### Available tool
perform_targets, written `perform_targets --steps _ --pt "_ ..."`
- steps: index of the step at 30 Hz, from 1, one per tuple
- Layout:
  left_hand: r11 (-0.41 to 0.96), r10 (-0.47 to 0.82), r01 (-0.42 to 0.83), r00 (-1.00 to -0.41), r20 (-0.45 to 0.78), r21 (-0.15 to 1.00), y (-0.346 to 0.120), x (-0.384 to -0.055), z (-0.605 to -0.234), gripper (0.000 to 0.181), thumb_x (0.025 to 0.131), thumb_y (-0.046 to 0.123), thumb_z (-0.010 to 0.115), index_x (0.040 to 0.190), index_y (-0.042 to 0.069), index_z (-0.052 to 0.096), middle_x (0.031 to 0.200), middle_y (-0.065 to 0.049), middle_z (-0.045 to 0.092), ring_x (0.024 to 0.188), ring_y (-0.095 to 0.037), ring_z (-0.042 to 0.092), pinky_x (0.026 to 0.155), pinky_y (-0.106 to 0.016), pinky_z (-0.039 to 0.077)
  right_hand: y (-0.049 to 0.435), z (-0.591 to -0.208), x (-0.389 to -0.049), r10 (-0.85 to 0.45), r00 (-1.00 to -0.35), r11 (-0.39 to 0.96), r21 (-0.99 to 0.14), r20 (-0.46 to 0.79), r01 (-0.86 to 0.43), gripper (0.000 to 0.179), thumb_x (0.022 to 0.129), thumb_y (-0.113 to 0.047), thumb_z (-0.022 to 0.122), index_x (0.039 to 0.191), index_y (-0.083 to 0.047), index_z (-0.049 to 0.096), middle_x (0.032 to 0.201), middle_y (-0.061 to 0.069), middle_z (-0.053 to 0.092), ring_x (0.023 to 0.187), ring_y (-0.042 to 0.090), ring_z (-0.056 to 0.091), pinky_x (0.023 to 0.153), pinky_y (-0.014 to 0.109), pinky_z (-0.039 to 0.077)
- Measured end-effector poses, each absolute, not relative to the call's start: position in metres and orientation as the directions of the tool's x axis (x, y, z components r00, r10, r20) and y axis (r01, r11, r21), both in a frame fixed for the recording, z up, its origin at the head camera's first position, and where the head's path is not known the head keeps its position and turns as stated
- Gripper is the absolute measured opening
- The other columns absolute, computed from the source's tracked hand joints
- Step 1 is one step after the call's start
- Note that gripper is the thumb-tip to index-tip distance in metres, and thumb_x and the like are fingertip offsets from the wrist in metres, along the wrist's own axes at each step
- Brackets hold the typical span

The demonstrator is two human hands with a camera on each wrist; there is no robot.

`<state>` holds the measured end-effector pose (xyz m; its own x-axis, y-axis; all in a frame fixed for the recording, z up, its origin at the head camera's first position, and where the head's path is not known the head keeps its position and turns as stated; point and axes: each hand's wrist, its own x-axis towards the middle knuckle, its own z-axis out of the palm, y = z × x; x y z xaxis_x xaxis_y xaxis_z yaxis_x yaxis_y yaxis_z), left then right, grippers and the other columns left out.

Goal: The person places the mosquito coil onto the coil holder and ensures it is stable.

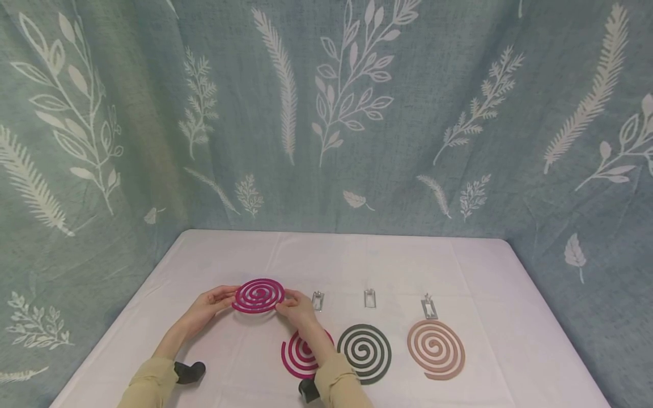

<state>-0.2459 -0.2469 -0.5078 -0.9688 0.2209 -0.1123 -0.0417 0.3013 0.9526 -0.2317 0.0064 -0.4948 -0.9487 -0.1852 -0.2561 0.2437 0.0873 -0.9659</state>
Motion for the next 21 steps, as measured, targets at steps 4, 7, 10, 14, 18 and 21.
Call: perform_targets --steps 4,7,10,14,18,21 --pt "0.290 0.226 -0.037 -0.968 -0.106 0.956 -0.2472 -0.2457 -0.5087 0.047 0.094 0.017 0.059 0.132 -0.008 0.047 0.127 -0.025 0.056 0.096 0.010 0.057 0.088 -0.010 0.046 0.0061 -0.4958 -0.2319 -0.179 -0.947 0.104 -0.963 -0.266 0.250 0.051 0.087 -0.012 0.066 0.134 -0.001 0.049 0.086 0.001 0.066 0.080 0.008 0.055 0.079 0.026 0.045" --pt "0.284 0.231 -0.032 -0.968 -0.101 0.958 -0.2475 -0.2459 -0.5096 0.047 0.094 0.016 0.059 0.131 -0.009 0.047 0.126 -0.025 0.057 0.096 0.010 0.058 0.088 -0.010 0.047 0.0062 -0.4968 -0.2315 -0.181 -0.947 0.102 -0.963 -0.266 0.251 0.050 0.087 -0.012 0.066 0.134 -0.001 0.049 0.086 0.002 0.066 0.081 0.009 0.055 0.083 0.030 0.045" --pt "0.282 0.236 -0.028 -0.967 -0.098 0.959 -0.2479 -0.2463 -0.5107 0.047 0.093 0.016 0.059 0.131 -0.009 0.047 0.126 -0.024 0.057 0.096 0.010 0.058 0.088 -0.010 0.047 0.0064 -0.4972 -0.2313 -0.187 -0.948 0.097 -0.965 -0.256 0.242 0.051 0.087 -0.011 0.066 0.134 -0.001 0.049 0.087 0.003 0.067 0.082 0.009 0.056 0.088 0.035 0.046" --pt "0.280 0.239 -0.026 -0.966 -0.096 0.960 -0.2485 -0.2472 -0.5122 0.048 0.093 0.017 0.059 0.132 -0.009 0.047 0.126 -0.024 0.057 0.096 0.010 0.058 0.088 -0.010 0.047 0.0068 -0.4975 -0.2315 -0.195 -0.949 0.082 -0.968 -0.249 0.237 0.051 0.087 -0.010 0.065 0.134 0.000 0.048 0.087 0.003 0.067 0.084 0.009 0.057 0.092 0.040 0.046" --pt "0.279 0.239 -0.024 -0.967 -0.094 0.960 -0.2488 -0.2478 -0.5131 0.048 0.093 0.017 0.059 0.132 -0.009 0.047 0.125 -0.024 0.057 0.097 0.009 0.058 0.088 -0.010 0.047 0.0069 -0.4983 -0.2320 -0.194 -0.947 0.085 -0.966 -0.255 0.243 0.051 0.087 -0.010 0.065 0.134 -0.001 0.048 0.087 0.002 0.068 0.084 0.009 0.058 0.092 0.040 0.045" --pt "0.280 0.239 -0.022 -0.967 -0.092 0.960 -0.2489 -0.2480 -0.5129 0.048 0.093 0.017 0.059 0.132 -0.009 0.047 0.125 -0.024 0.058 0.096 0.009 0.058 0.088 -0.010 0.047 0.0067 -0.4982 -0.2323 -0.189 -0.948 0.098 -0.965 -0.257 0.242 0.051 0.087 -0.011 0.066 0.134 -0.001 0.049 0.089 0.004 0.068 0.084 0.009 0.057 0.089 0.037 0.046"
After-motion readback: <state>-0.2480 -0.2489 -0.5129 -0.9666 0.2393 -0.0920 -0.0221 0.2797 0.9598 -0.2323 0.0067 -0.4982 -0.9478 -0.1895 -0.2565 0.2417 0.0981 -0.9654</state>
